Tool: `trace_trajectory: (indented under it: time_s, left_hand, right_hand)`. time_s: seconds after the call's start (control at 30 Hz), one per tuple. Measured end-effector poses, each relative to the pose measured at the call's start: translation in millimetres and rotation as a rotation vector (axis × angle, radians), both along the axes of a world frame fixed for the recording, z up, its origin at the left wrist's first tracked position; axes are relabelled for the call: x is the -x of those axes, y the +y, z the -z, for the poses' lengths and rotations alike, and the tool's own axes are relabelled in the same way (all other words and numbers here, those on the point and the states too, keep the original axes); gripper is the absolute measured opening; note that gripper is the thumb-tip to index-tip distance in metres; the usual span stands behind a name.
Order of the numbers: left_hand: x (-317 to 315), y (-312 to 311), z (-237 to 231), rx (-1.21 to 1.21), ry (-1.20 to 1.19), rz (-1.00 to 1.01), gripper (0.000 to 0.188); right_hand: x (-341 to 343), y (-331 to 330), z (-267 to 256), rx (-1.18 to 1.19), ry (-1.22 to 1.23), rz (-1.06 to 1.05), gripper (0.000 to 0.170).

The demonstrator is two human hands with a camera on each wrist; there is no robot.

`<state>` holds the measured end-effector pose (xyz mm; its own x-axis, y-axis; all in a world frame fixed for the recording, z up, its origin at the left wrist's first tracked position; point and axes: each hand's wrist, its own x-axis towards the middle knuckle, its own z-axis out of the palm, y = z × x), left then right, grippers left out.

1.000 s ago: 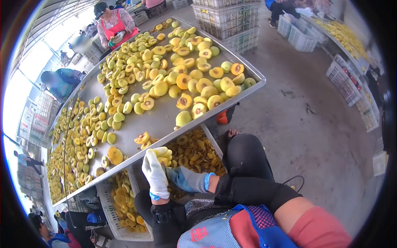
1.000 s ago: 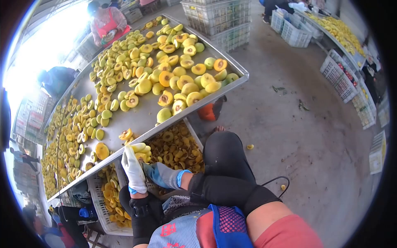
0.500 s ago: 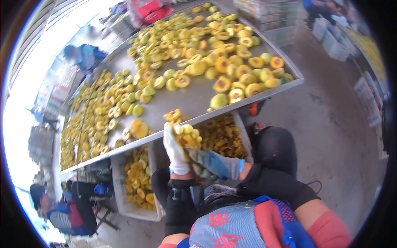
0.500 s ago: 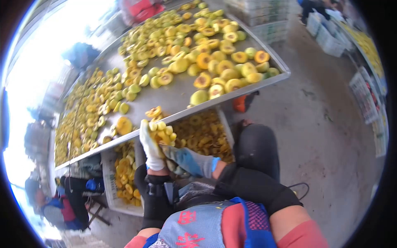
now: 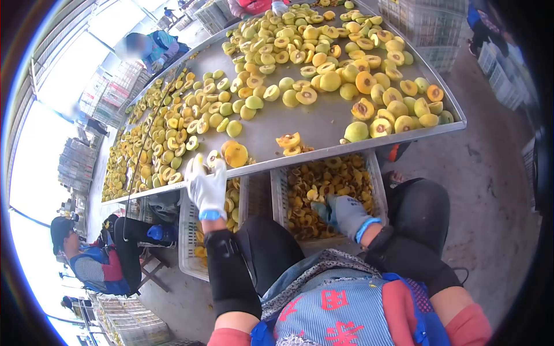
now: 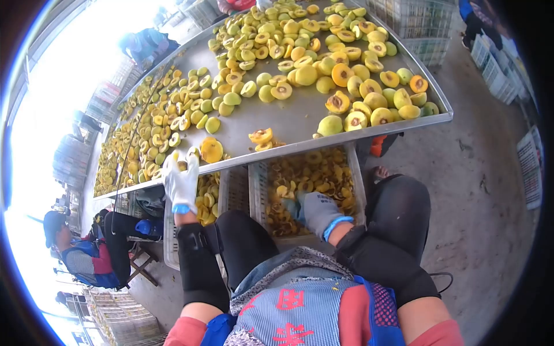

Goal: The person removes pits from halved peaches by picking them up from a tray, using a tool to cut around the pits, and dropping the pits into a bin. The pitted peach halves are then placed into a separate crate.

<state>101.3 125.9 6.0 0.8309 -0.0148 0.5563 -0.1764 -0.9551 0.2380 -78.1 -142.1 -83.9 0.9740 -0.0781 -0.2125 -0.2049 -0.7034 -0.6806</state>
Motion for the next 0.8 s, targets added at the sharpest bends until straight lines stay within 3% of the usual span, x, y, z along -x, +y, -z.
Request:
trace_trajectory:
  time_s: [0.07, 0.13, 0.23, 0.27, 0.37, 0.4, 0.5, 0.57, 0.7, 0.8]
  left_hand:
    - [-25.7, -21.5, 3.4, -0.032, 0.168, 0.081, 0.048]
    - [-48.3, -35.4, 5.1, -0.060, 0.502, 0.221, 0.040]
    - [-52.2, -49.4, 27.7, -0.068, 0.358, 0.292, 0.043]
    - [-61.6, -46.9, 43.2, 0.034, 0.374, 0.422, 0.046]
    - [-54.0, -60.6, 34.3, 0.165, 0.506, 0.443, 0.047]
    - [-55.0, -61.5, 37.5, 0.279, 0.506, 0.463, 0.045]
    - [-55.0, -69.1, 37.6, 0.703, 0.535, 0.522, 0.038]
    - [-25.1, -85.1, 13.1, 1.108, 0.594, 0.542, 0.032]
    - [32.0, -114.7, 0.0, 1.523, 0.681, 0.586, 0.025]
    - [42.8, -146.6, -0.3, 1.455, 0.770, 0.647, 0.025]
  right_hand:
    - [-1.6, -4.8, 37.9, 0.105, 0.047, 0.001, 0.038]
    - [-5.0, -3.7, 19.5, 0.151, 0.078, 0.028, 0.033]
    - [-10.5, -7.4, 32.4, 0.068, -0.125, 0.142, 0.035]
    - [-7.1, -6.8, 25.3, -0.020, -0.147, 0.189, 0.036]
    - [-8.4, 1.1, 10.1, -0.096, -0.275, 0.187, 0.035]
    - [-7.8, 1.8, -8.7, -0.142, -0.210, 0.185, 0.036]
    - [-10.8, 5.6, -11.3, -0.428, -0.373, 0.161, 0.035]
    - [-13.5, 7.1, -29.1, -0.619, -0.464, 0.154, 0.032]
    - [-23.2, 12.4, -39.6, -0.908, -0.561, 0.190, 0.024]
    - [-17.9, 13.6, -27.9, -0.938, -0.560, 0.306, 0.023]
